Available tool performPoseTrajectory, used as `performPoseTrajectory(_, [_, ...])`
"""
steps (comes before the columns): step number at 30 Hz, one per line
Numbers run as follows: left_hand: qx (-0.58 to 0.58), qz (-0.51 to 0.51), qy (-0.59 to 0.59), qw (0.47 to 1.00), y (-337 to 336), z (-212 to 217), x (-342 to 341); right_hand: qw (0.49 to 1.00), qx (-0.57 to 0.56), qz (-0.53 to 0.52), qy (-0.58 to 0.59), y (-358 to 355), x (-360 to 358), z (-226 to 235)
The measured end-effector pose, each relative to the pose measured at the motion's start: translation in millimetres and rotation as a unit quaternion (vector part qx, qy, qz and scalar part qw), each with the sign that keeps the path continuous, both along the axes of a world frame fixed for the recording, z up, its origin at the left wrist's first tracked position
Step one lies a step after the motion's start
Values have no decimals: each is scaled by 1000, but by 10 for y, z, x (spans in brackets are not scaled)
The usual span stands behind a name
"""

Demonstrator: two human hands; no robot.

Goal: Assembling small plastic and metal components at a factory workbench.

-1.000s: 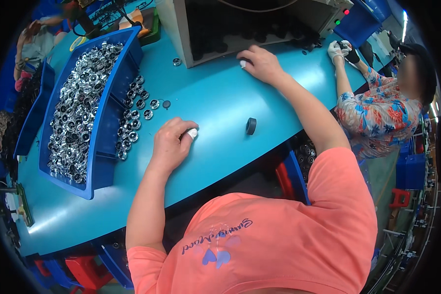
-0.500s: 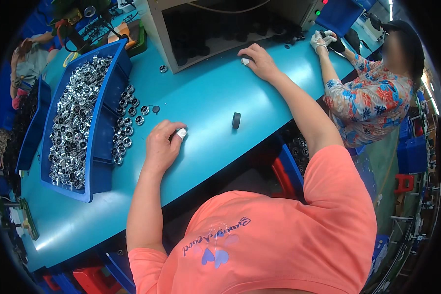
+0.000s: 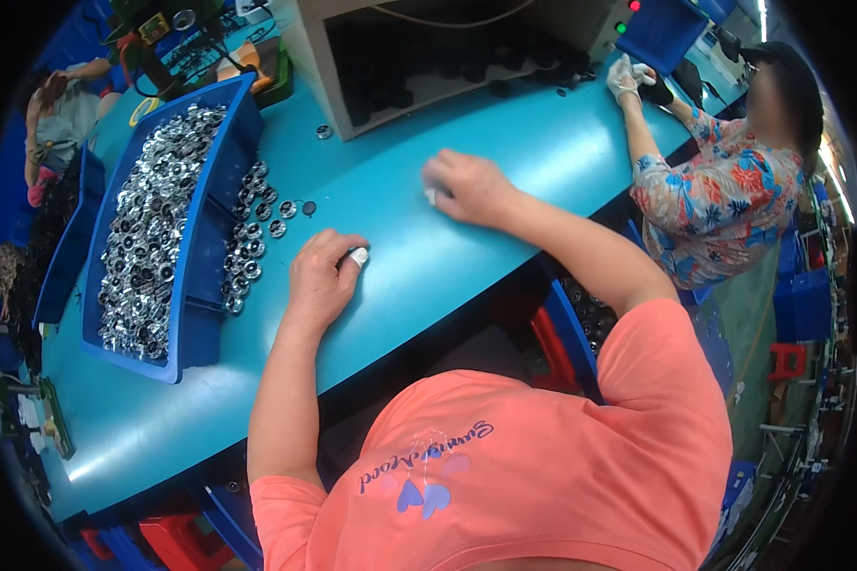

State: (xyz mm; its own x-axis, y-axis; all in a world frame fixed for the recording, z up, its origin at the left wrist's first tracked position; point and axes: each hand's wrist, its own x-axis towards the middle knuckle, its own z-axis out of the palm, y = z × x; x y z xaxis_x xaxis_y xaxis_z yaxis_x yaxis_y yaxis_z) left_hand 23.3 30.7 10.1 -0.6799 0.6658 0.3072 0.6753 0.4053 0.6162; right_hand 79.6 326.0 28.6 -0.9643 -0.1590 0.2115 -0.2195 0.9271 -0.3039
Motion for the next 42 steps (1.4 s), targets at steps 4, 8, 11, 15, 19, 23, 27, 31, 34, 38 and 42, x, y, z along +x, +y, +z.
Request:
performPoseTrajectory(4, [7,6,-17,1000,20,14,-43,996,-45,-48,-67,329,-798,281])
performPoseTrajectory(8, [18,0,-56,998,19,42,-56,910,-315,-268,11,951,-1664,749])
performPoseTrajectory(11, [23,-4,-59,998,11,17,-74,913,-147,-327,194,1440,-1601,343])
performPoseTrajectory(15, [26,-7,-41,999,6,-27,-63,894,22,-432,117,1637,-1129,-174])
performPoseTrajectory(19, [20,-7,-33,999,47,17,-54,919,25,-383,94,1953,-883,-454])
performPoseTrajectory(23, [21,4,-28,999,44,1,-85,950,-104,-294,6,1882,-1182,-44])
performPoseTrajectory(27, [31,13,-68,997,91,39,-105,841,-437,-208,241,2074,-1447,84])
performPoseTrajectory(31, [36,20,-76,996,67,14,-106,861,96,-476,154,2523,-1173,-67])
performPoseTrajectory(34, [31,19,-81,996,91,17,-110,836,121,-534,45,2769,-802,-188])
performPoseTrajectory(38, [31,10,-71,997,67,-22,-132,827,104,-552,20,2739,-782,-293])
performPoseTrajectory(42, [26,20,-83,996,75,32,-110,841,110,-529,29,2734,-761,-286])
